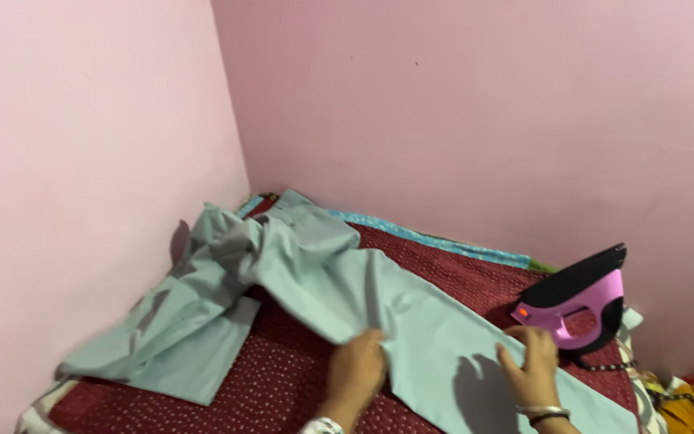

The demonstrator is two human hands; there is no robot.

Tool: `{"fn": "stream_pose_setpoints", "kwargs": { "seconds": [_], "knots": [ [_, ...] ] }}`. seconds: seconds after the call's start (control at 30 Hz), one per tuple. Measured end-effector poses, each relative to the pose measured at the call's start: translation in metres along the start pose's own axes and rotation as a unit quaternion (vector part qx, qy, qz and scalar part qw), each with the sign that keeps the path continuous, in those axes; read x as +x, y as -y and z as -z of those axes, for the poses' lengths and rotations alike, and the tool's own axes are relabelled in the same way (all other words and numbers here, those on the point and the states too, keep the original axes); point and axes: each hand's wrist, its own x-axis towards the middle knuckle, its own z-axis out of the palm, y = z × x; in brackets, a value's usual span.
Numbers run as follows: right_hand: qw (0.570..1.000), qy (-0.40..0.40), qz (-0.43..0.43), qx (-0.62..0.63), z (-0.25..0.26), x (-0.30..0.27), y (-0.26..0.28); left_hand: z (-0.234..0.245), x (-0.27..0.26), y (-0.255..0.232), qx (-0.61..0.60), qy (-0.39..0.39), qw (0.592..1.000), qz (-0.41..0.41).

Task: The person irons a pair of light green trousers on a bed, smoothing the fabric and adjusting the garment between passes. After finishing the trousers, the person picks up a white garment, unfolds it, and begins ironing it as well.

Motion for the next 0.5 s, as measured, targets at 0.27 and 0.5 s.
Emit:
{"fn": "stream_pose_setpoints", "kwargs": {
  "seconds": [0.27,0.5],
  "knots": [
    [0.965,0.22,-0.142,-0.002,-0.062,0.054,0.04,-0.029,-0.043,-0.029,-0.1,0.302,0.931,-0.18],
    [0.962,0.222,-0.08,-0.141,-0.099,0.068,0.06,0.031,-0.019,0.008,-0.056,0.239,0.953,-0.178]
  ]
}}
